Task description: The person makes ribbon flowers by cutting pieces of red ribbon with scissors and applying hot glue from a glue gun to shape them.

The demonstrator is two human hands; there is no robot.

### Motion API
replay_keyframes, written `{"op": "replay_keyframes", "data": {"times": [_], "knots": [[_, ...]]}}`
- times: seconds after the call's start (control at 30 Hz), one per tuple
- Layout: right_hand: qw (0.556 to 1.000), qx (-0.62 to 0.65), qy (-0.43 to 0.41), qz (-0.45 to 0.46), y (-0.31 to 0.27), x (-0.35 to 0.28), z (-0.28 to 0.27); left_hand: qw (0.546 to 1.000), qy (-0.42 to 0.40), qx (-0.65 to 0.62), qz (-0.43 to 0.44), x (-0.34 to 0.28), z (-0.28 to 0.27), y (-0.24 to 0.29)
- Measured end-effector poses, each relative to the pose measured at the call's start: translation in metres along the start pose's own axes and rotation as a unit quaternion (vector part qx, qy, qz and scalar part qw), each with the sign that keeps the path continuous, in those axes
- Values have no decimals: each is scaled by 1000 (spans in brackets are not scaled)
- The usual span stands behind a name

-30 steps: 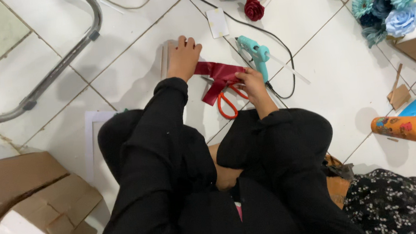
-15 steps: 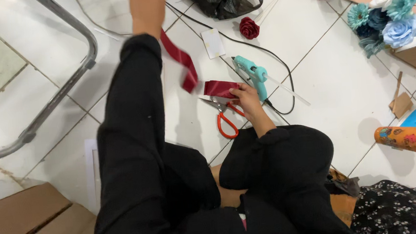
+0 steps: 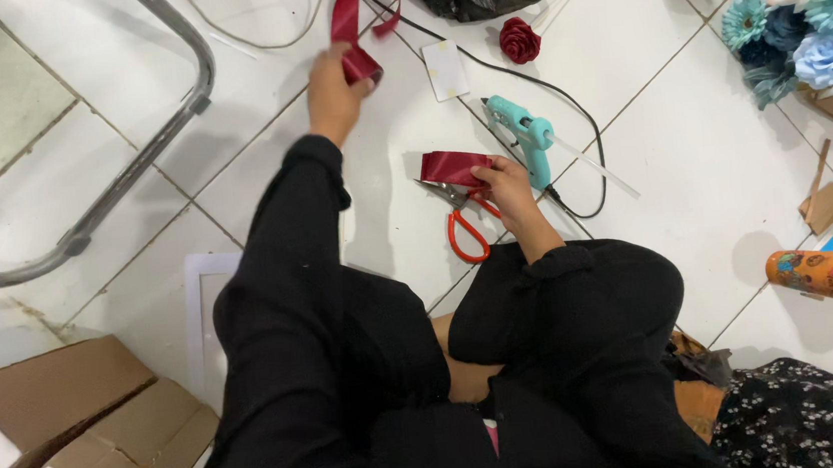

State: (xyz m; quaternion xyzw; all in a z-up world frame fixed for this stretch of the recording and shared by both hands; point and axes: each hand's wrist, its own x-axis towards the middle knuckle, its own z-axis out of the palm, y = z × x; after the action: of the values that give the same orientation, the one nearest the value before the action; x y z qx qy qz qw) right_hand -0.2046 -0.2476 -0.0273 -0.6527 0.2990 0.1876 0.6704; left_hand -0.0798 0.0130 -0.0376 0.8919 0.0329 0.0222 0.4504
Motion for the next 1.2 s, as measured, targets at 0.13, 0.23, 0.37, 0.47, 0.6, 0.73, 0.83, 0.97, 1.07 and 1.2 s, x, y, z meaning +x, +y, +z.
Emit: {"op": "replay_keyframes", "data": {"times": [0.13, 0.23, 0.37, 0.47, 0.6, 0.73, 0.83, 0.97, 1.07, 1.2], "knots": [[1000, 8, 2, 9, 4, 3, 0, 997, 17, 25, 68, 0, 23, -17], [999, -2, 17, 27, 4, 5, 2, 996, 5, 48, 79, 7, 29, -28], [999, 24, 15, 36, 4, 10, 1, 997, 8, 57, 53, 3, 28, -28], [997, 69, 14, 45, 8, 16, 0, 992, 52, 112, 31, -10, 28, 1], [992, 123, -7, 31, 9, 21, -3, 995, -33, 46, -78, -50, 30, 73], [992, 123, -32, 13, 26, 32, -11, 946, -212, -158, -186, -84, 85, 40], [992, 111, -59, 18, 24, 21, -10, 943, -191, -199, -185, -85, 114, 3], [930, -323, -41, -171, -6, -28, -7, 970, -139, -103, -173, -79, 100, -28], [732, -655, -49, -180, 13, -35, -4, 977, -131, 38, -162, -93, 71, -17], [702, -701, -31, -120, 50, -13, 1, 977, -122, 83, -155, -97, 71, -17]]}}
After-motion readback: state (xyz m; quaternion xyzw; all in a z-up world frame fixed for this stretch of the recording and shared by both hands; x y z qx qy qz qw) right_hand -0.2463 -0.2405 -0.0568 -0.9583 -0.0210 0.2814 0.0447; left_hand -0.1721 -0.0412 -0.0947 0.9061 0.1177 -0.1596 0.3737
